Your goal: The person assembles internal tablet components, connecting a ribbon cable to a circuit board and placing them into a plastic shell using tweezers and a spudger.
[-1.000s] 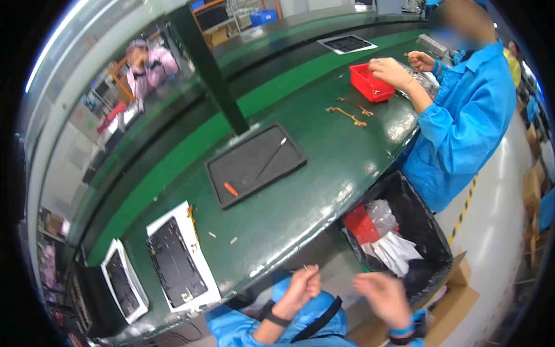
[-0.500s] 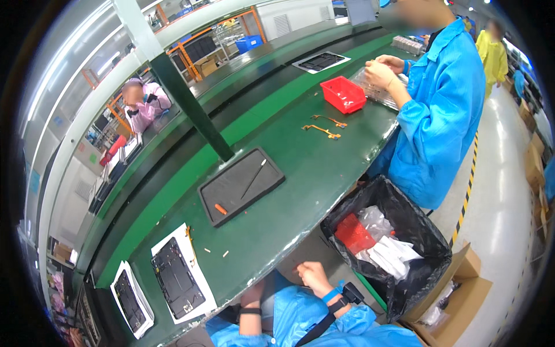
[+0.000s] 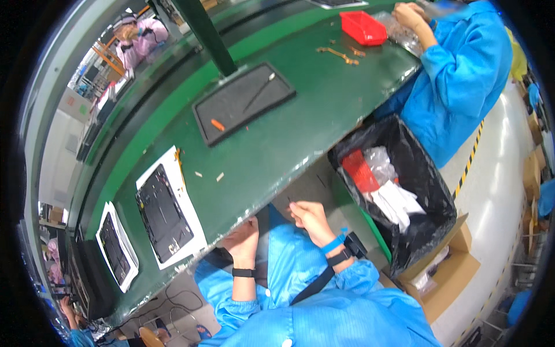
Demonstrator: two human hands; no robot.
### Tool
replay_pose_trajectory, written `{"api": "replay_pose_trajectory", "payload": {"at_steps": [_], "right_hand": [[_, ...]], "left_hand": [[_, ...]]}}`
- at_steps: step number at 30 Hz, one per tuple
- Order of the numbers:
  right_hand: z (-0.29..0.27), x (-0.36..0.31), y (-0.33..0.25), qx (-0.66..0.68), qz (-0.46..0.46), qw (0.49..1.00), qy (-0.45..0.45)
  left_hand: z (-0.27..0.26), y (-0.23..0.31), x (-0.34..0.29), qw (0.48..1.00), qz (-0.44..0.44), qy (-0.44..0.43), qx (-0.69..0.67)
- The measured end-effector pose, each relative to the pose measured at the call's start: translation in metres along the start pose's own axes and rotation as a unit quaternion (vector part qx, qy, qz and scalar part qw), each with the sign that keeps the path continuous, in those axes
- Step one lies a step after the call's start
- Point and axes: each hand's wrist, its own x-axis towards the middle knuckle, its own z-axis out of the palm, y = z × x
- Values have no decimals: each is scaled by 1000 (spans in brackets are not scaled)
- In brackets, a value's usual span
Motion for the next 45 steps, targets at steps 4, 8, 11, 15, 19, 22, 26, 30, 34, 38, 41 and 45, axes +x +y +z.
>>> {"api": "replay_pose_trajectory", "payload": {"at_steps": [4,8,11,15,19,22,26,30,34,38,41,45], "right_hand": [[19,-20,1,-11,-2,999,-40],[51,-29,21,-56,2,995,-85],[76,-35,38,-77,25,988,-133],[91,-45,56,-96,39,983,-152],[98,-41,51,-104,-2,986,-134],[102,-38,42,-138,-39,982,-122],[105,-33,45,-161,-47,976,-137],[107,-30,41,-144,-35,981,-127],[107,-29,42,-116,-19,988,-102],[103,-22,43,-146,-46,981,-116],[104,-21,42,-160,-56,980,-108],[102,-22,41,-182,-50,976,-112]], "left_hand": [[28,-20,-39,995,58,50,57],[36,35,-57,957,232,80,154],[23,46,-97,958,214,63,178],[34,29,-119,961,208,2,184],[28,27,-118,965,205,12,166],[27,29,-117,968,197,-14,153],[28,31,-117,969,190,-4,155],[26,32,-116,970,187,-17,156],[24,32,-116,971,183,-21,151],[23,32,-116,972,180,-17,149],[22,32,-117,972,177,-17,155],[22,33,-115,973,177,-9,151]]}}
